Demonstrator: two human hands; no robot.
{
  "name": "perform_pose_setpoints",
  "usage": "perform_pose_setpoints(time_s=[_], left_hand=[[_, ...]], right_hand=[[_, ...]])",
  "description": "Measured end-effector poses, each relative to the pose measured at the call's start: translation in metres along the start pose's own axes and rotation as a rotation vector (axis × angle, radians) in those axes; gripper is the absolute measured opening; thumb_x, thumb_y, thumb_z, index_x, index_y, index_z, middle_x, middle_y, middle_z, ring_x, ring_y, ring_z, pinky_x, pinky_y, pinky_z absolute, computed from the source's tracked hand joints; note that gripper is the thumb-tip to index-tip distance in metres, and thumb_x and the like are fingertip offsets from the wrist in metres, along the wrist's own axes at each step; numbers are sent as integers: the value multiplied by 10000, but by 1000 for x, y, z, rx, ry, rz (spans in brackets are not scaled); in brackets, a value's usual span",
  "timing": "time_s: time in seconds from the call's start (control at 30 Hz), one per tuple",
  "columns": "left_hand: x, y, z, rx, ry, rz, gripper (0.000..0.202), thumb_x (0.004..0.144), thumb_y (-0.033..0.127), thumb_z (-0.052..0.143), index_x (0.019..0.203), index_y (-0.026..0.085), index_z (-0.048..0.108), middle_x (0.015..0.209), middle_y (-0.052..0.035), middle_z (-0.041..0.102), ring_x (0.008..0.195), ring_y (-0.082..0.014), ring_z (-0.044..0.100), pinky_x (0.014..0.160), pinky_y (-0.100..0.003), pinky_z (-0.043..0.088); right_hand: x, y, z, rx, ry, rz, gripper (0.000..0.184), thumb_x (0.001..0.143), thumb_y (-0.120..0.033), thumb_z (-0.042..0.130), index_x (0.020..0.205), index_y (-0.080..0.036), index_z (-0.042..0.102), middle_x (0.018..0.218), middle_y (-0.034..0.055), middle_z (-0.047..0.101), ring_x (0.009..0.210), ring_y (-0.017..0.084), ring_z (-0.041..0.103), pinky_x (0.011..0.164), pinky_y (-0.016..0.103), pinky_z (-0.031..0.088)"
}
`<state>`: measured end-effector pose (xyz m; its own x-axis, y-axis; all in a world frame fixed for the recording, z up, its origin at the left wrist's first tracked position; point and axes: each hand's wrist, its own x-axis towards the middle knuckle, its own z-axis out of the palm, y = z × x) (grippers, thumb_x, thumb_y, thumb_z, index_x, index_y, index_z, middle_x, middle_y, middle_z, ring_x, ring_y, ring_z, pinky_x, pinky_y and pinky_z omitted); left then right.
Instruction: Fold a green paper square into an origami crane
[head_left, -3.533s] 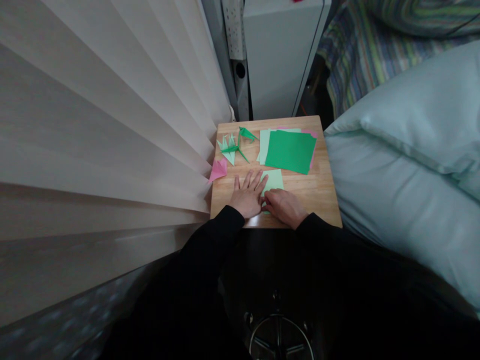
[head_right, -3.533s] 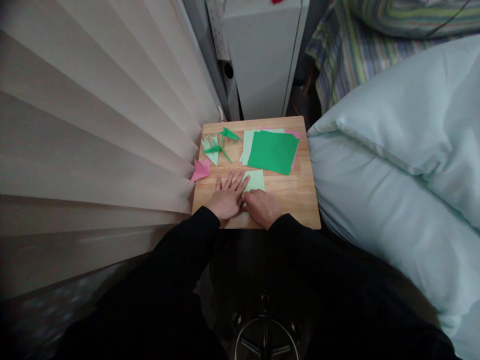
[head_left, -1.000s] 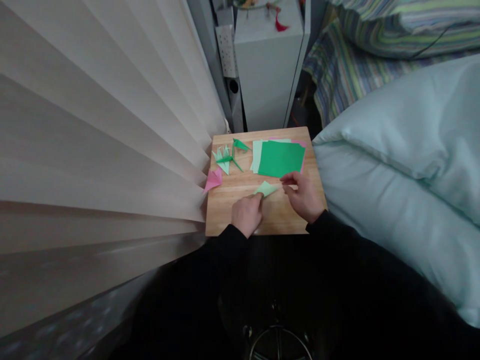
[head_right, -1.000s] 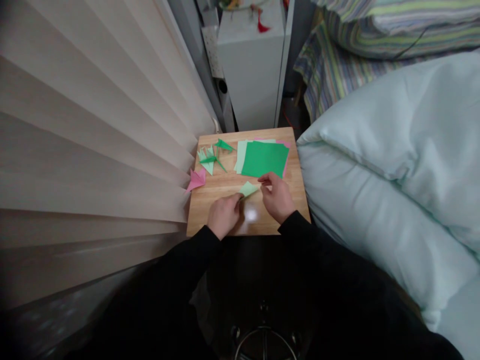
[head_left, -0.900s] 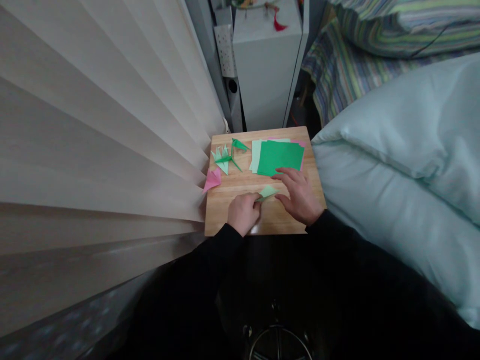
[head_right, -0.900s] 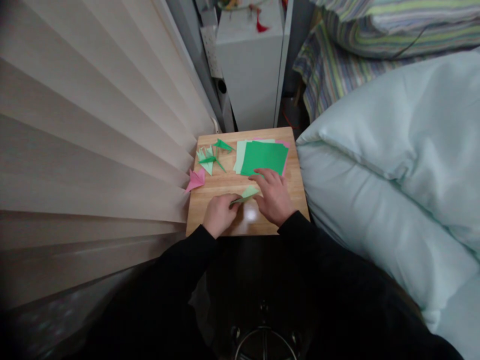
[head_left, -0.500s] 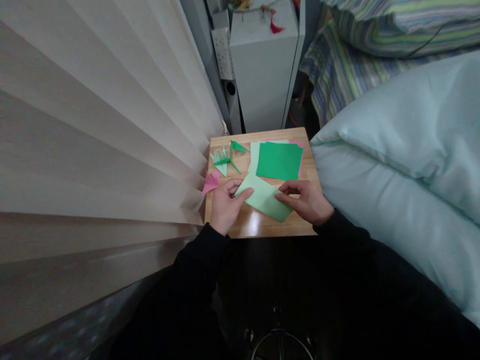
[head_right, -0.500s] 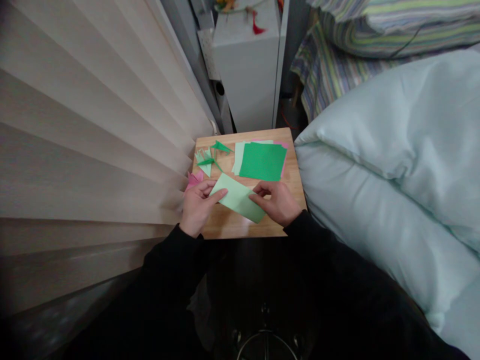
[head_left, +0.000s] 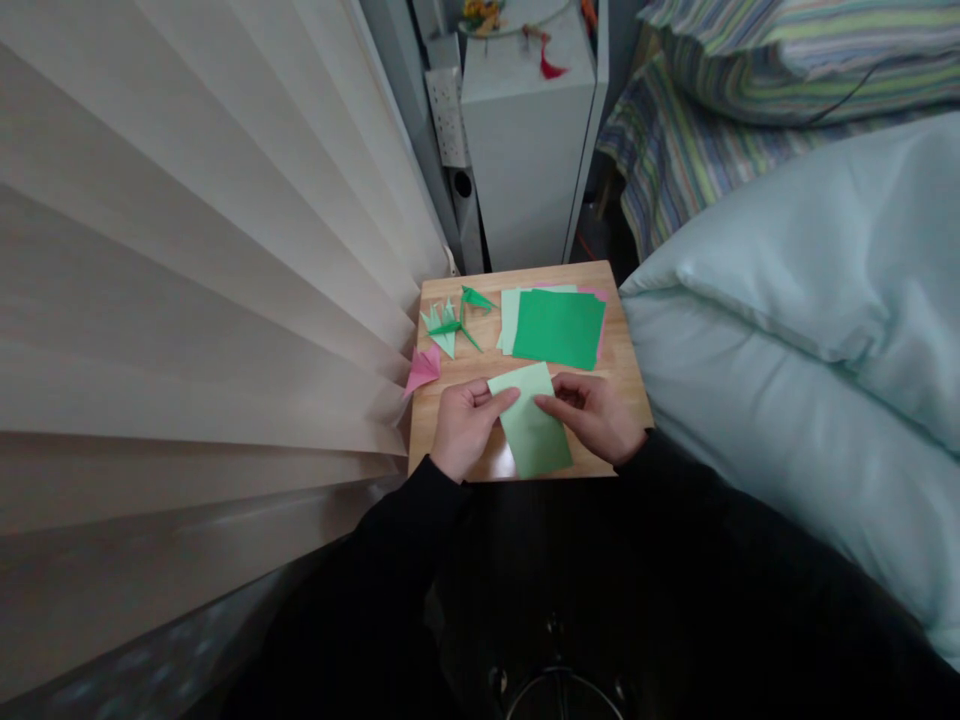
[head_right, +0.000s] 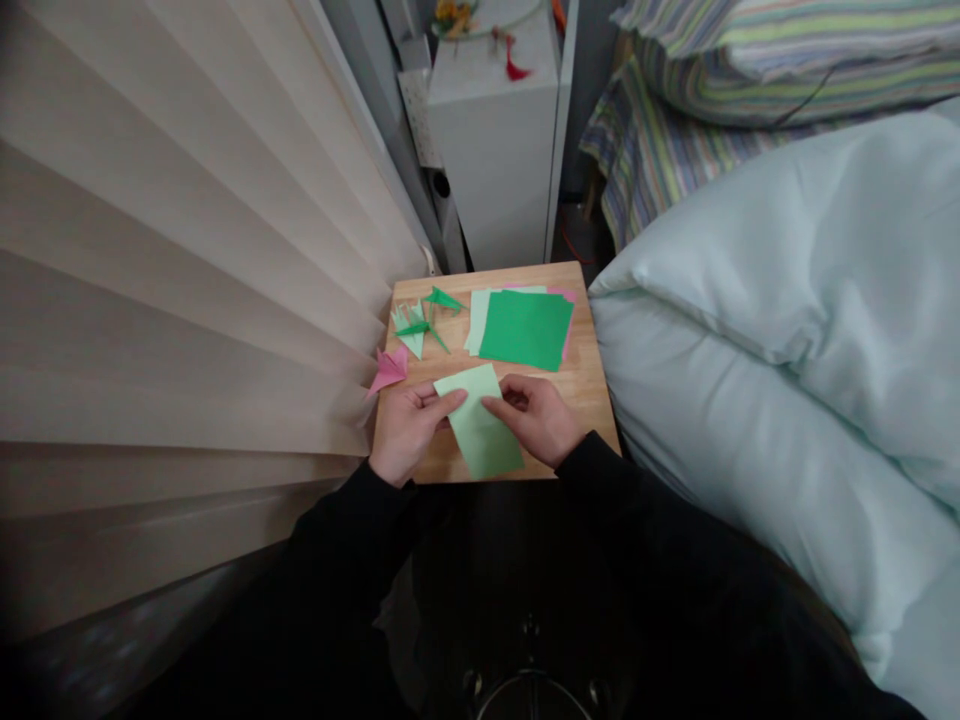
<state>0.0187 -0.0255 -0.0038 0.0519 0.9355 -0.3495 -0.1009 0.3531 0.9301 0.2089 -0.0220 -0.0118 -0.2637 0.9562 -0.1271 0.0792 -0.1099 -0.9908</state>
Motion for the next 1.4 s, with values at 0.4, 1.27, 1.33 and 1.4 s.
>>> perform_pose_setpoints(time_s=[0.4,1.27,1.33,1.4], left_hand=[[-3,0,1,43,28,109,464,773,585,801,617,175,650,561,13,556,567,-133,548,500,-240,427],[-5,-4,6,141,-8,26,348,802,475,764,680,151,730,619,-9,645,540,-107,488,542,-248,357],[-4,-3,3,206,-48,5,358,800,488,759,681,152,726,611,-4,628,536,-106,479,533,-247,339],[-5,-3,3,296,-130,-22,401,787,518,761,632,154,698,557,13,561,506,-94,425,500,-244,280]], right_hand=[[-1,0,1,73,143,0,457,726,-571,813,603,-200,577,589,-43,513,583,116,416,573,281,326],[5,4,-10,-7,142,103,500,671,-607,824,526,-200,570,545,-9,564,555,120,445,560,295,340],[5,2,-14,-76,91,99,451,685,-572,823,573,-196,601,544,-23,548,539,112,419,537,283,323],[5,-1,-15,-62,75,70,390,687,-544,823,679,-190,659,604,-22,583,558,114,440,541,277,340]])
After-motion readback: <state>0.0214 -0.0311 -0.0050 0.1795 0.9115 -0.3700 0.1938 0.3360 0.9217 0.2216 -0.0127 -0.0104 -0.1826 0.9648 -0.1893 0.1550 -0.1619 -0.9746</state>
